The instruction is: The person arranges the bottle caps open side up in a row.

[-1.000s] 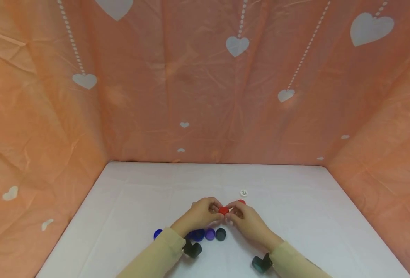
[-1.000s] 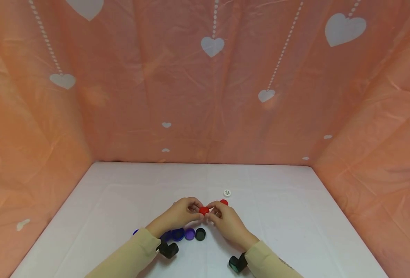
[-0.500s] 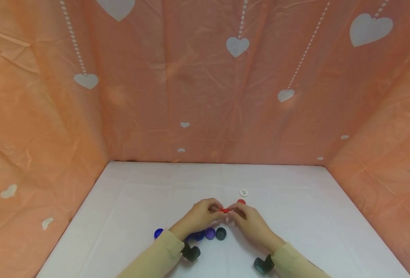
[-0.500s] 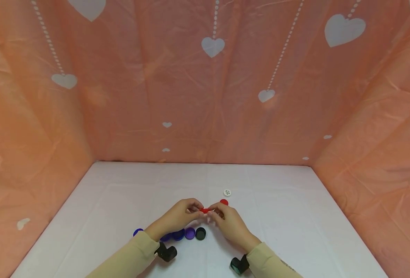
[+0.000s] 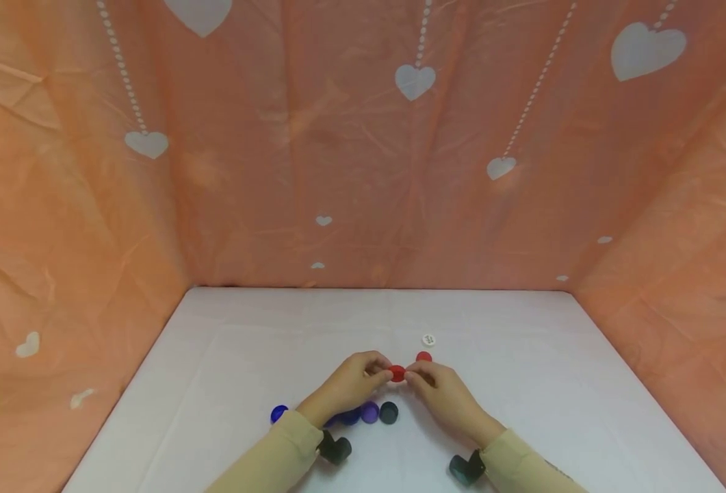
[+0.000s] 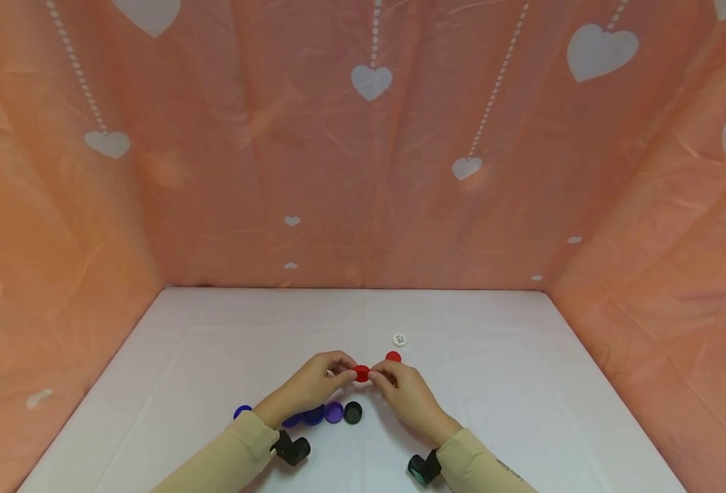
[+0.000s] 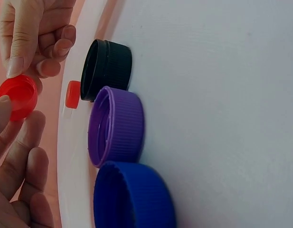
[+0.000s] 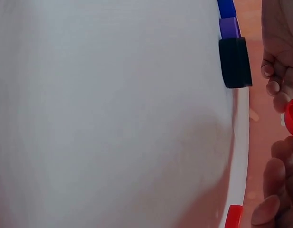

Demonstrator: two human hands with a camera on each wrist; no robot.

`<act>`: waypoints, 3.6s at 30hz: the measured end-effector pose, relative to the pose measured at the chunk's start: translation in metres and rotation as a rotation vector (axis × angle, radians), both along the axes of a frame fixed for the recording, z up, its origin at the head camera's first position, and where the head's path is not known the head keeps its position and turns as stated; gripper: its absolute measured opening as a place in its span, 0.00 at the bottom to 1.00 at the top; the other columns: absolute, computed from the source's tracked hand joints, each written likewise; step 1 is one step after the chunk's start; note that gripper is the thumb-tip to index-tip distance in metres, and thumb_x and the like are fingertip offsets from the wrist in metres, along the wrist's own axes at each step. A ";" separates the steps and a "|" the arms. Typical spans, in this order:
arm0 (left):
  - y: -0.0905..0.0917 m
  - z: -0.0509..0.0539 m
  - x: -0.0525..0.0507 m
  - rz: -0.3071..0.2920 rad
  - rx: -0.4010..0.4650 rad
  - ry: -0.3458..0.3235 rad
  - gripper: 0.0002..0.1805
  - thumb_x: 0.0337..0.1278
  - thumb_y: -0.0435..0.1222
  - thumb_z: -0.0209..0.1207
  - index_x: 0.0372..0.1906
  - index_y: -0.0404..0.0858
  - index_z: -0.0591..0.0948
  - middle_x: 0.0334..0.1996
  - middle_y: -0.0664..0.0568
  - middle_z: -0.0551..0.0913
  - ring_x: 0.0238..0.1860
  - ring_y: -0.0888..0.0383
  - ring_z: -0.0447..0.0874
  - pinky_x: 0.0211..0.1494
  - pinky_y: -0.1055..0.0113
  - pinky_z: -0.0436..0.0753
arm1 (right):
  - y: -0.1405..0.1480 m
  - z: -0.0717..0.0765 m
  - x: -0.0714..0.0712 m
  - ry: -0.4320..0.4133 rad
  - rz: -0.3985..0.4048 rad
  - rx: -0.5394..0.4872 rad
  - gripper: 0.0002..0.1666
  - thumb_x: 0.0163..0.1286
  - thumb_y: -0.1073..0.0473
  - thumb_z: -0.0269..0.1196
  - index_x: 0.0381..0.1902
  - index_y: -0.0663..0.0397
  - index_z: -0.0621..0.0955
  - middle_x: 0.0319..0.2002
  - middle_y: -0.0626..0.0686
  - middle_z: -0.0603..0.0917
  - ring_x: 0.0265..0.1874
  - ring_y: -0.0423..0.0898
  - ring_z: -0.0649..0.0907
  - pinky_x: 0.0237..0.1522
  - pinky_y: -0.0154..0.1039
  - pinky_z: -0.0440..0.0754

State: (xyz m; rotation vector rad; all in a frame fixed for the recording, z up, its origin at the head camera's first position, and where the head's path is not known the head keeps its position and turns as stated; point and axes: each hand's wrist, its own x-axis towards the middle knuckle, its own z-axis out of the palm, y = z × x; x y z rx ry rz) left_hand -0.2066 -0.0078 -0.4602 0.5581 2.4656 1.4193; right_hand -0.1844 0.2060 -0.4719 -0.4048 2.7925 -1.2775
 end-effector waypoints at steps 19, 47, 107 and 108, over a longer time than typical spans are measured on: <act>0.000 -0.002 0.000 0.039 0.061 0.039 0.04 0.63 0.43 0.61 0.39 0.49 0.81 0.33 0.56 0.84 0.32 0.60 0.78 0.34 0.65 0.77 | -0.007 0.003 0.000 0.096 -0.009 -0.064 0.13 0.69 0.54 0.62 0.52 0.42 0.79 0.37 0.38 0.84 0.36 0.38 0.81 0.40 0.38 0.79; 0.002 -0.002 0.005 -0.007 0.054 0.001 0.08 0.64 0.40 0.60 0.45 0.44 0.78 0.30 0.57 0.84 0.29 0.59 0.80 0.33 0.66 0.77 | -0.008 -0.002 0.005 0.059 0.016 -0.055 0.17 0.64 0.53 0.67 0.50 0.37 0.78 0.33 0.37 0.81 0.30 0.37 0.80 0.34 0.35 0.78; 0.023 -0.013 0.020 -0.166 -0.423 0.228 0.21 0.39 0.49 0.74 0.41 0.48 0.82 0.33 0.65 0.75 0.39 0.63 0.68 0.48 0.61 0.65 | 0.016 -0.007 0.014 -0.094 0.202 0.137 0.16 0.57 0.51 0.72 0.43 0.37 0.82 0.34 0.38 0.78 0.34 0.40 0.75 0.38 0.37 0.74; 0.023 -0.013 0.019 -0.170 -0.414 0.214 0.23 0.39 0.49 0.74 0.42 0.48 0.81 0.34 0.65 0.75 0.40 0.63 0.68 0.49 0.61 0.66 | 0.017 -0.007 0.013 -0.103 0.203 0.138 0.16 0.57 0.50 0.72 0.43 0.36 0.81 0.35 0.37 0.78 0.34 0.40 0.76 0.39 0.37 0.75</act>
